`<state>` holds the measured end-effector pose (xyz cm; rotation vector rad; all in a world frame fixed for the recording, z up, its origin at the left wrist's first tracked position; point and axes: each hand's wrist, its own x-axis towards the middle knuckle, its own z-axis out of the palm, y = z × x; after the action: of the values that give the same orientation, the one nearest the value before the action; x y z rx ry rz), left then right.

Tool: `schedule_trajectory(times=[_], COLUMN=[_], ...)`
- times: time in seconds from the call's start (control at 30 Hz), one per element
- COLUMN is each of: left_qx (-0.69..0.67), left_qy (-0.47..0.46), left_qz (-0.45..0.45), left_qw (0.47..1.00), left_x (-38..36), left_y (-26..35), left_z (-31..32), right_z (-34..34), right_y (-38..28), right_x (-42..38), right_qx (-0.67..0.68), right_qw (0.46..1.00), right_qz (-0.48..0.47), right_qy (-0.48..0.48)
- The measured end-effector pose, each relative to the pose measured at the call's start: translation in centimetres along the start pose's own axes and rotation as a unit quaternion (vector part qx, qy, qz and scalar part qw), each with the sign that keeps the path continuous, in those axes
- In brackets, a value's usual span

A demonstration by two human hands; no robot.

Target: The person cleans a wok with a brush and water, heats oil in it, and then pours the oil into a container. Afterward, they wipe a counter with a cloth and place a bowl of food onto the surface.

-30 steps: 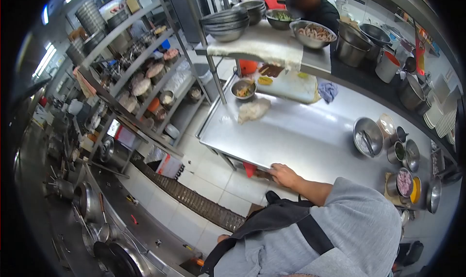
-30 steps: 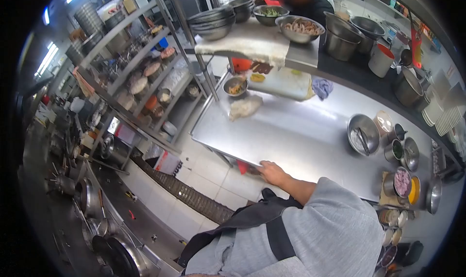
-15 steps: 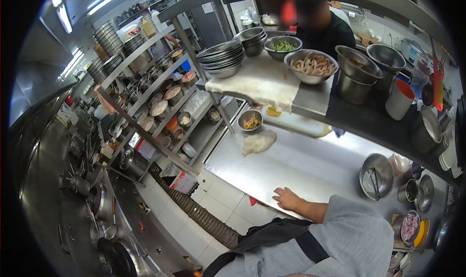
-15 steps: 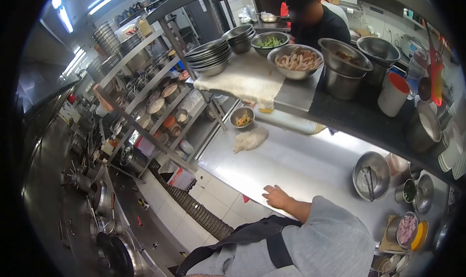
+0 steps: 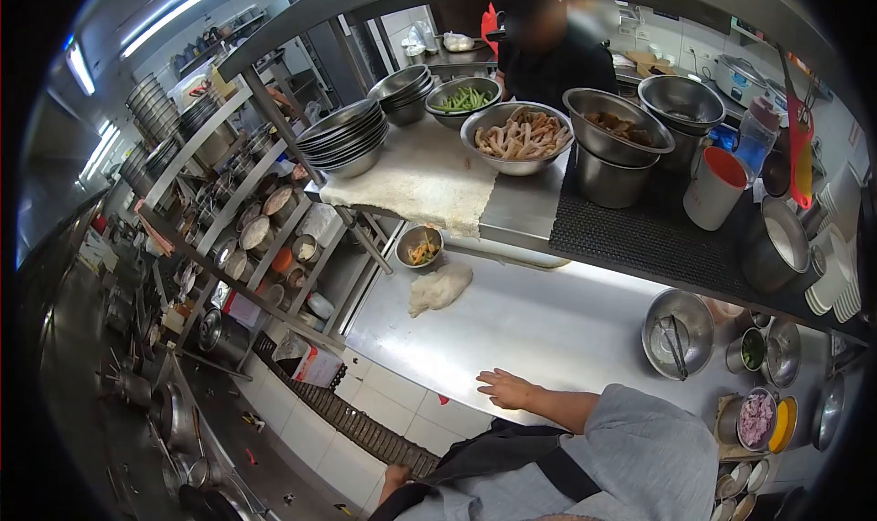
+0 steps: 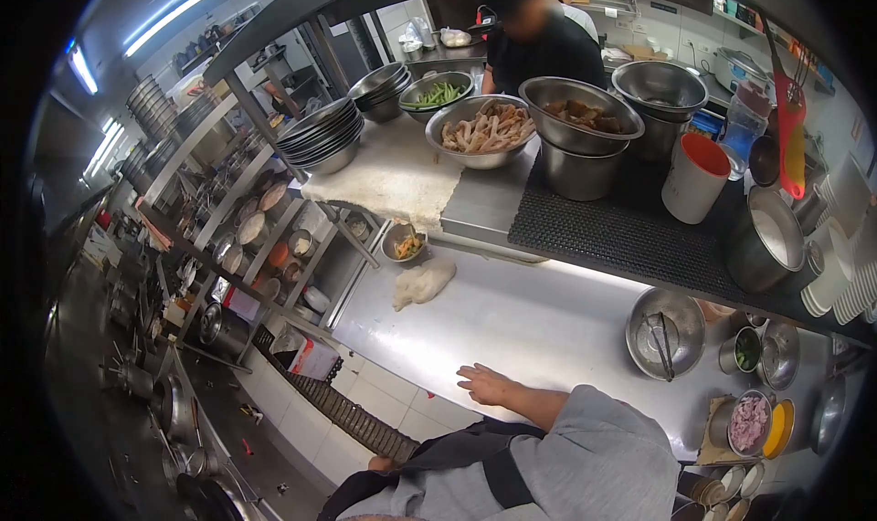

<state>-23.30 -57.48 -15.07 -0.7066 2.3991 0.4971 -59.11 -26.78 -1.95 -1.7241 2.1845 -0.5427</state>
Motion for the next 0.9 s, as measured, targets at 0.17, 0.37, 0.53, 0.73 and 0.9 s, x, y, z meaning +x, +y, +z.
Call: schedule_trajectory(times=[0.17, 0.37, 0.53, 0.73, 0.9], left_qx=[-0.338, -0.355, -0.302, -0.310, -0.314], left_qy=[0.012, -0.167, -0.164, -0.138, -0.114], left_qz=[-0.158, 0.141, 0.128, 0.092, 0.075], left_qw=[0.928, 0.909, 0.930, 0.936, 0.940], left_x=[0.0, 3.7, 5.8, 2.9, 1.0], left_y=[10.7, 7.3, 3.4, 2.7, 3.2], left_z=[-6.0, 0.0, 0.0, 3.4, 5.2], right_z=[-0.1, -1.4, -0.5, -0.4, -0.9], right_y=[0.5, 0.6, 1.6, 0.8, 0.8], right_x=[0.1, 0.0, 0.1, 0.1, 0.1], right_qx=[-0.017, 0.006, 0.042, 0.024, 0.042], right_qw=[0.999, 1.000, 0.998, 0.999, 0.999], right_qz=[-0.023, -0.025, -0.033, -0.011, -0.008], right_qy=[-0.014, -0.002, 0.026, 0.028, 0.029])
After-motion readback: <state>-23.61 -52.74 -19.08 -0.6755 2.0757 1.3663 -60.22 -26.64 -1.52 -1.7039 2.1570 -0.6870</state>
